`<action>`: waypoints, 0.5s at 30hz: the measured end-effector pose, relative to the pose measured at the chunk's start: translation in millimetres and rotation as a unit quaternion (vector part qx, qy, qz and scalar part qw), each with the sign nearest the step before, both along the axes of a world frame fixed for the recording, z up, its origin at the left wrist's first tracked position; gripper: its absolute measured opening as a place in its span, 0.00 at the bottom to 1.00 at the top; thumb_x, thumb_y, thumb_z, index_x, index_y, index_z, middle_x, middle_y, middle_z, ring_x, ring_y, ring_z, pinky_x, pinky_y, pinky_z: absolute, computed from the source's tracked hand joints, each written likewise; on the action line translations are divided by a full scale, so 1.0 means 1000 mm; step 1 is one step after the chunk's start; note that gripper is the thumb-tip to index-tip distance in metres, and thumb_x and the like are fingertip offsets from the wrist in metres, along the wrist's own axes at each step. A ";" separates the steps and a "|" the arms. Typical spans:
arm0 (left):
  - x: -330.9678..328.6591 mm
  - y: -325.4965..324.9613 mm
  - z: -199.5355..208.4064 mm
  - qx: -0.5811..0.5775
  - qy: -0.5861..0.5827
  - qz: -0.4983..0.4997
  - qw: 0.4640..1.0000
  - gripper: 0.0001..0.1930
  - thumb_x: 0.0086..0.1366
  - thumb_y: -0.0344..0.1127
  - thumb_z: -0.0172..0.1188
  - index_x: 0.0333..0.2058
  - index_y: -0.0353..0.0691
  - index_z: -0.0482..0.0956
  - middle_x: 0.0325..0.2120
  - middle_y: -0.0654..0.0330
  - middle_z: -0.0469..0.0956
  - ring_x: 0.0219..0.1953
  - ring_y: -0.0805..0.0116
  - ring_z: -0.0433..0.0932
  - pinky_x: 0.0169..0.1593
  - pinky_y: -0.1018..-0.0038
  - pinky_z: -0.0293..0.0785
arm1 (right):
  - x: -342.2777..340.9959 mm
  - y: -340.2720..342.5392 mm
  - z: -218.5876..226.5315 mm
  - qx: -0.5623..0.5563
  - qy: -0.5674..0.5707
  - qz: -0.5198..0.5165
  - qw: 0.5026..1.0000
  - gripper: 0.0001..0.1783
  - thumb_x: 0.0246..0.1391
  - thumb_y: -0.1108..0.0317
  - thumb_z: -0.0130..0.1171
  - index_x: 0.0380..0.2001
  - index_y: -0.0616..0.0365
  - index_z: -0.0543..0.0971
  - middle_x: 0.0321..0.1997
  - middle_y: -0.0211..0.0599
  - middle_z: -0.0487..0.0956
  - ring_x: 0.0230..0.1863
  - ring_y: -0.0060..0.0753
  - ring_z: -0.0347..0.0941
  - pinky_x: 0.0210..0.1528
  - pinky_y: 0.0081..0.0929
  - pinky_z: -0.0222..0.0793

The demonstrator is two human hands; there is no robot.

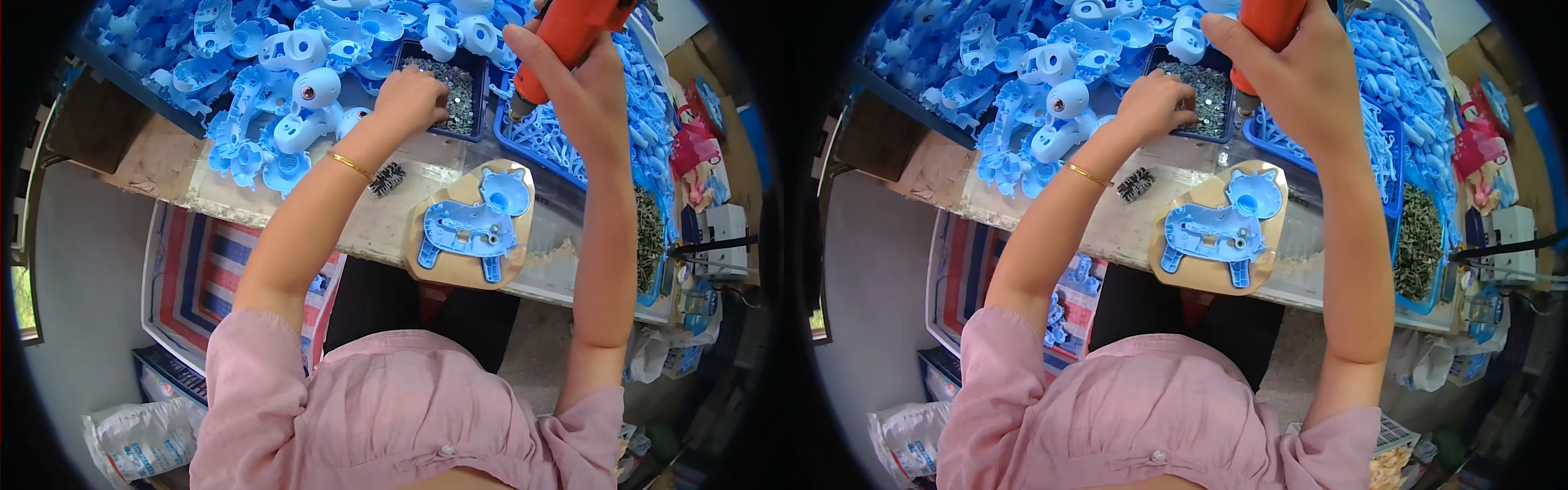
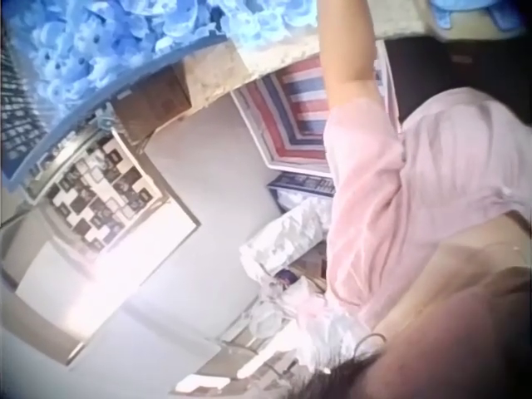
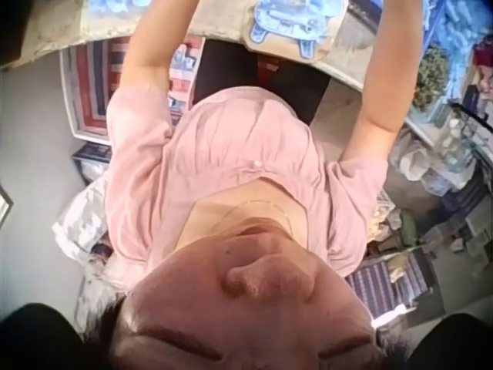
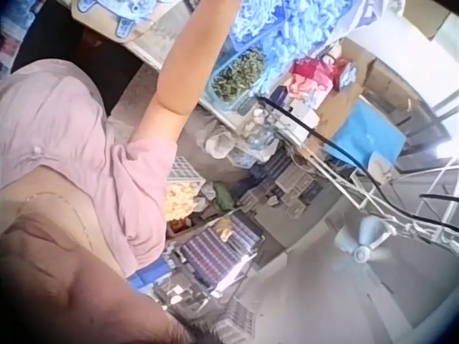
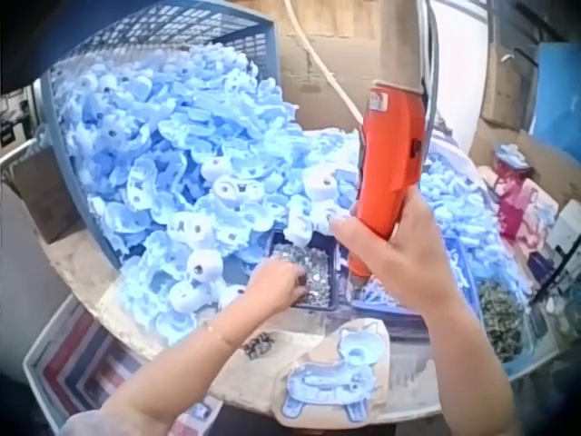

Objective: Assembling blue plastic toy parts and using a pneumatic tool to secure them on a workbench.

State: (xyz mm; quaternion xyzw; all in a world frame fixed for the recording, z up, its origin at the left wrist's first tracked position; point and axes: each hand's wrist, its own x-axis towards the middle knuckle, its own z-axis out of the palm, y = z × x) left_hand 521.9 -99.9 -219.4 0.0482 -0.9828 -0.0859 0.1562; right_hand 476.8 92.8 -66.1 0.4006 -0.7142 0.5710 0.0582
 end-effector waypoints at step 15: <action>0.018 0.008 -0.001 -0.096 0.104 0.007 0.990 0.07 0.67 0.42 0.58 0.38 0.47 0.78 0.31 0.62 0.83 0.40 0.58 0.80 0.36 0.62 0.78 | -0.010 0.018 0.006 0.050 -0.135 0.089 0.986 0.20 0.53 0.73 0.68 0.46 0.62 0.71 0.34 0.32 0.80 0.32 0.21 0.77 0.36 0.23 0.74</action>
